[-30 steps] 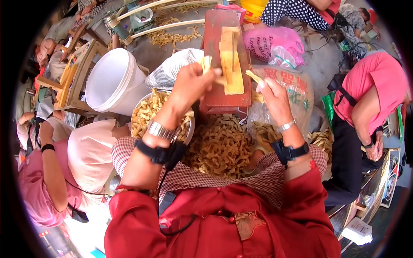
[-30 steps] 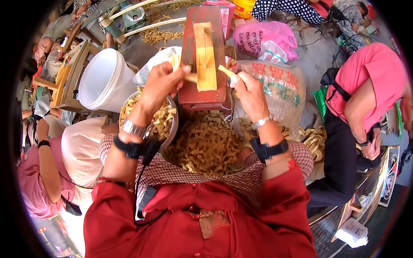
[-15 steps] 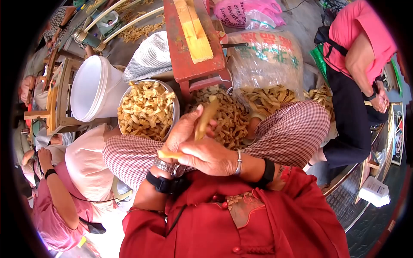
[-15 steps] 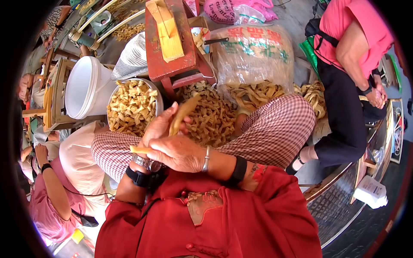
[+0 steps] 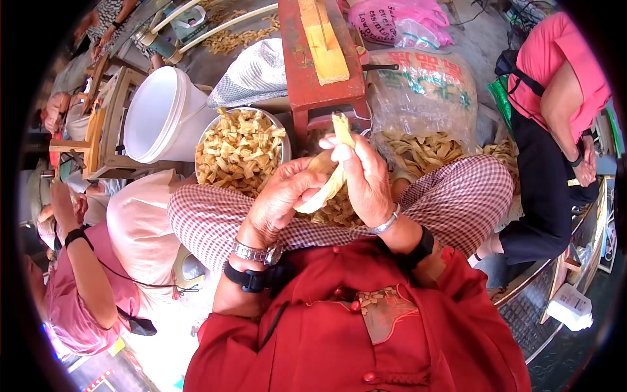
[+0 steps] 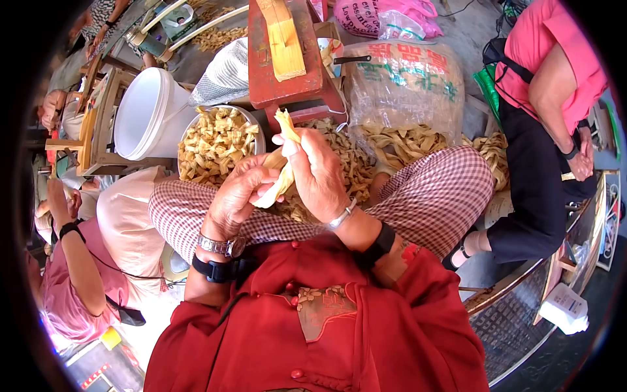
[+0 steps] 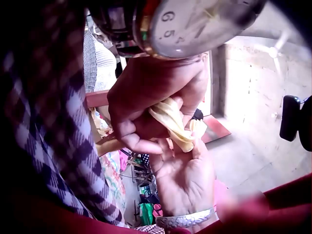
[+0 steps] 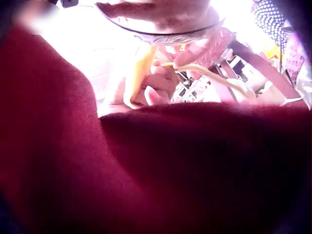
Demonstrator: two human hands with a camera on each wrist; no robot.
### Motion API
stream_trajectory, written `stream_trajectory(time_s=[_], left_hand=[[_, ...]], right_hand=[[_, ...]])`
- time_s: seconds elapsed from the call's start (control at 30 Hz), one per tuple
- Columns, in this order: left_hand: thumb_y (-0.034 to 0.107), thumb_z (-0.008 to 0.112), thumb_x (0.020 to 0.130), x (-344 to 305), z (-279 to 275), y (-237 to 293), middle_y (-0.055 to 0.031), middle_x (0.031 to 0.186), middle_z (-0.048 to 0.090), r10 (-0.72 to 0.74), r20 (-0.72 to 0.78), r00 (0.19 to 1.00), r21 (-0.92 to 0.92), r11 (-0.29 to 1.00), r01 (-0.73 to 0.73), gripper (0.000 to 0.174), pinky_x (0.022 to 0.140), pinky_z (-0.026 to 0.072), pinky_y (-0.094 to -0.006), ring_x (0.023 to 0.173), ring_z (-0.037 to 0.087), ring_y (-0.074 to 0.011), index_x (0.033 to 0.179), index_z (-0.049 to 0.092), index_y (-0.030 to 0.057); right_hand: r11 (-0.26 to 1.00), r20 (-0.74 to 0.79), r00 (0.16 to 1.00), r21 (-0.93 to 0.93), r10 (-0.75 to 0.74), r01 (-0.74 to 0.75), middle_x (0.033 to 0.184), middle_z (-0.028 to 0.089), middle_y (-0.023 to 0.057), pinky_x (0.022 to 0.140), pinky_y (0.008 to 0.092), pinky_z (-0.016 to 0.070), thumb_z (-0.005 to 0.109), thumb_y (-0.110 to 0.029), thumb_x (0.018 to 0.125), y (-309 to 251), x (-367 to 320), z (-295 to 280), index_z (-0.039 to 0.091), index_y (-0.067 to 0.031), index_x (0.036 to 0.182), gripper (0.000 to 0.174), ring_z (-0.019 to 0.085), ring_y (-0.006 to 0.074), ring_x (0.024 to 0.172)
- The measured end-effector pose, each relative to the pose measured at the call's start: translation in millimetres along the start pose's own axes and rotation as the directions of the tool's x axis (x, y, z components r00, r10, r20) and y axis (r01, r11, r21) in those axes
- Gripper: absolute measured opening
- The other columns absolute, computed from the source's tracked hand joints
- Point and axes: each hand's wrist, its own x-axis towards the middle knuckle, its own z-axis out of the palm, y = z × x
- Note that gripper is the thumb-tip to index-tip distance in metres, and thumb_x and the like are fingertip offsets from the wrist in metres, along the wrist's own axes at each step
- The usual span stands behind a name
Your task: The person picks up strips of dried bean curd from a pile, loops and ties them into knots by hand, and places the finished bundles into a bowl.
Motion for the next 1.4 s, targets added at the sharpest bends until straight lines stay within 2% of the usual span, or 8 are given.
stream_trajectory(time_s=[0.17,0.3,0.57,0.7,0.83,0.93,1.1,1.4], left_hand=[[0.002,0.06,0.083,-12,5,11,0.0003,0.077,0.06,0.087,-0.011,0.996,0.206,0.975,-0.083,0.011,0.059,0.0445,-0.0206,0.066,0.056,-0.0088,0.093,0.062,0.0004],[-0.009,0.062,0.07,-14,11,18,-0.0116,0.098,0.06,0.736,0.309,0.602,0.841,0.083,-0.534,0.022,0.068,0.0495,-0.0317,0.079,0.061,-0.0284,0.09,0.059,0.0013],[-0.006,0.058,0.084,-29,11,5,-0.004,0.077,0.058,0.548,0.107,0.83,0.801,0.448,-0.398,0.014,0.064,0.0457,-0.0239,0.071,0.056,-0.0123,0.095,0.054,0.0024],[0.007,0.061,0.088,-30,3,6,-0.0019,0.092,0.06,0.31,0.125,0.943,-0.048,0.951,-0.306,0.026,0.06,0.0396,-0.0171,0.074,0.051,-0.0045,0.111,0.052,0.0028],[0.006,0.061,0.087,-29,11,0,-0.005,0.102,0.06,0.309,0.249,0.918,-0.246,0.937,-0.249,0.034,0.064,0.0416,-0.0195,0.075,0.052,-0.0057,0.119,0.05,0.0011],[0.008,0.064,0.084,-33,25,-3,-0.0007,0.094,0.059,0.363,0.09,0.928,0.063,0.927,-0.369,0.041,0.071,0.0462,-0.0219,0.073,0.053,-0.0092,0.122,0.051,0.0006],[0.018,0.063,0.087,-28,32,-4,-0.016,0.101,0.057,0.678,0.25,0.691,0.806,0.249,-0.536,0.041,0.083,0.0457,-0.032,0.092,0.057,-0.0258,0.121,0.053,-0.002],[0.043,0.041,0.097,-25,28,-17,-0.0165,0.095,0.063,0.291,0.063,0.955,0.009,0.956,-0.292,0.056,0.069,0.0537,-0.0316,0.076,0.063,-0.0213,0.122,0.05,-0.0064]], right_hand=[[0.915,0.155,0.927,0.172,0.341,-0.365,0.067,0.053,0.005,0.061,0.0278,0.0429,0.045,-0.023,0.095,-1,1,4,0.056,0.0018,0.089,0.028,0.047,0.0111,0.061],[0.892,0.321,0.857,0.075,0.402,-0.447,0.064,0.051,0.0087,0.059,0.0287,0.0423,0.046,-0.024,0.091,-1,5,0,0.056,0.005,0.082,0.032,0.051,0.0114,0.061],[0.942,0.541,0.787,-0.033,0.297,-0.333,0.069,0.053,0.0084,0.059,0.0305,0.0421,0.048,-0.036,0.095,-8,1,-19,0.056,-0.0009,0.083,0.038,0.05,0.0155,0.063],[1.0,0.465,0.885,0.016,-0.017,0.011,0.067,0.051,0.0064,0.055,0.0295,0.041,0.05,-0.032,0.095,-17,-1,-18,0.053,-0.0033,0.092,0.029,0.051,0.0128,0.061],[0.977,0.432,0.894,0.111,0.116,-0.181,0.061,0.048,0.0014,0.043,0.0229,0.0352,0.046,-0.036,0.097,-14,-9,-22,0.053,-0.0042,0.09,0.033,0.044,0.0069,0.045],[0.921,0.451,0.848,0.125,0.278,-0.369,0.058,0.046,0.0006,0.041,0.0225,0.0339,0.044,-0.039,0.097,-10,-13,-24,0.054,-0.003,0.092,0.037,0.043,0.0063,0.044],[0.851,0.43,0.844,0.261,0.32,-0.456,0.059,0.046,-0.0026,0.04,0.0198,0.0326,0.045,-0.036,0.097,-9,-15,-15,0.055,-0.0026,0.101,0.035,0.04,0.0039,0.044],[0.925,0.314,0.901,0.137,0.299,-0.354,0.091,0.058,0.0086,0.057,0.0223,0.0462,0.033,-0.049,0.097,-15,-20,-19,0.042,-0.002,0.119,0.053,0.056,0.0104,0.068]])
